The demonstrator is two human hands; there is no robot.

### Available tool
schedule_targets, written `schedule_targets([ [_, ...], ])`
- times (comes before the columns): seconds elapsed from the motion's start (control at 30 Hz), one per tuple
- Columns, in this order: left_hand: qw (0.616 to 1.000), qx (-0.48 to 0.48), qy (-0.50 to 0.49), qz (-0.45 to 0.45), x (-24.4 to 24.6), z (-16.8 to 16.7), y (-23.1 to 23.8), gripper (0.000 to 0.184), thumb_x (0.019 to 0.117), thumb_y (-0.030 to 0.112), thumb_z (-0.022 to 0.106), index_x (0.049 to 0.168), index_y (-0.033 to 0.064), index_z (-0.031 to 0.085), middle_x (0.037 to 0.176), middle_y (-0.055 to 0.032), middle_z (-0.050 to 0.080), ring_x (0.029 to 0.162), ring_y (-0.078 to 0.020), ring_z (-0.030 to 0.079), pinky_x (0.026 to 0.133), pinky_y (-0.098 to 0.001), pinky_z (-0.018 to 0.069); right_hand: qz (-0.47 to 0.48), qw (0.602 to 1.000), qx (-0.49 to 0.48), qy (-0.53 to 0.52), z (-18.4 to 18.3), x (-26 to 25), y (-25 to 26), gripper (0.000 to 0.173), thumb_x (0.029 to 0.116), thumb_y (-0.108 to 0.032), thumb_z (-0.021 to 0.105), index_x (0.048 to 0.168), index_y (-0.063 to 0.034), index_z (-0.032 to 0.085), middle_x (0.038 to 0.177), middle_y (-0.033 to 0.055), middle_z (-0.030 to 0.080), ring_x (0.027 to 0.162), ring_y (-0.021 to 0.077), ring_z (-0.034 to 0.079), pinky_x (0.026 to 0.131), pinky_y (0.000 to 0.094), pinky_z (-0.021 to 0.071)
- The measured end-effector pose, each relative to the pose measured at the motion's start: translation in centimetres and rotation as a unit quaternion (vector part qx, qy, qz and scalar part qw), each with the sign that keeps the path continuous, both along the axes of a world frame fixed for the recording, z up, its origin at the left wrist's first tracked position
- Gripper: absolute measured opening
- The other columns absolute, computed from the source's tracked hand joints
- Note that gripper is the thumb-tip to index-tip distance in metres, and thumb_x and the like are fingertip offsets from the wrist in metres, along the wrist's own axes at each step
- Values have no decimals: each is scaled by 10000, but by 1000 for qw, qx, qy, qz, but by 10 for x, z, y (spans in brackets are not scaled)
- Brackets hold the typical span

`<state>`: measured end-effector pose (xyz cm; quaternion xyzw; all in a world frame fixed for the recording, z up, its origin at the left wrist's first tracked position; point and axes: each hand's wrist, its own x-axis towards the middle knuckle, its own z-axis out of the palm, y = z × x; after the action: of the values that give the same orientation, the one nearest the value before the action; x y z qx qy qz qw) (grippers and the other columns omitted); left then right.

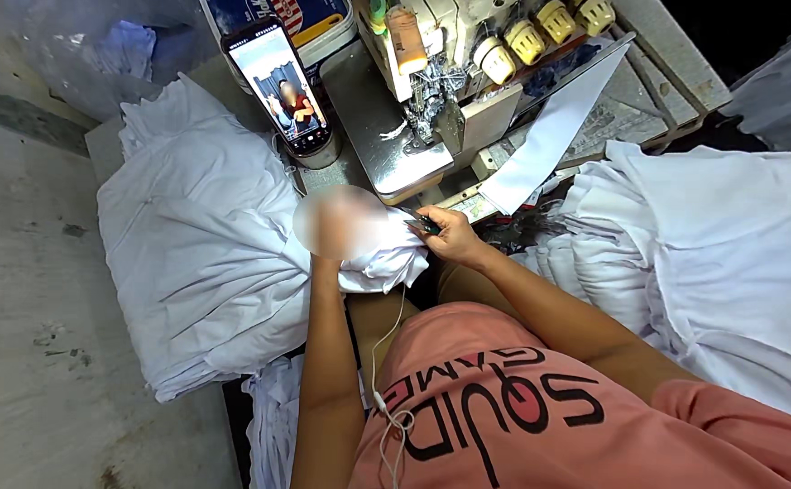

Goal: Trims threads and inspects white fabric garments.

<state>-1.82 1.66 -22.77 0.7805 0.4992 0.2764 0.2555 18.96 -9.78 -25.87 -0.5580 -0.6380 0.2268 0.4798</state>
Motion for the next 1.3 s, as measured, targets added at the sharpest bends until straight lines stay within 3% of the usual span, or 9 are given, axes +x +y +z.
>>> schedule_targets([
  [1.3,1000,-9,-1,-4,0,1,1,318,991,302,659,1086,9,736,1072,-179,728,1025,-314,692,907,-560,510,-4,1000,19,-13,-2,-1,0,200,890,-47,634,1038,62,715,906,175,729,778,238,693,726,414,564],
])
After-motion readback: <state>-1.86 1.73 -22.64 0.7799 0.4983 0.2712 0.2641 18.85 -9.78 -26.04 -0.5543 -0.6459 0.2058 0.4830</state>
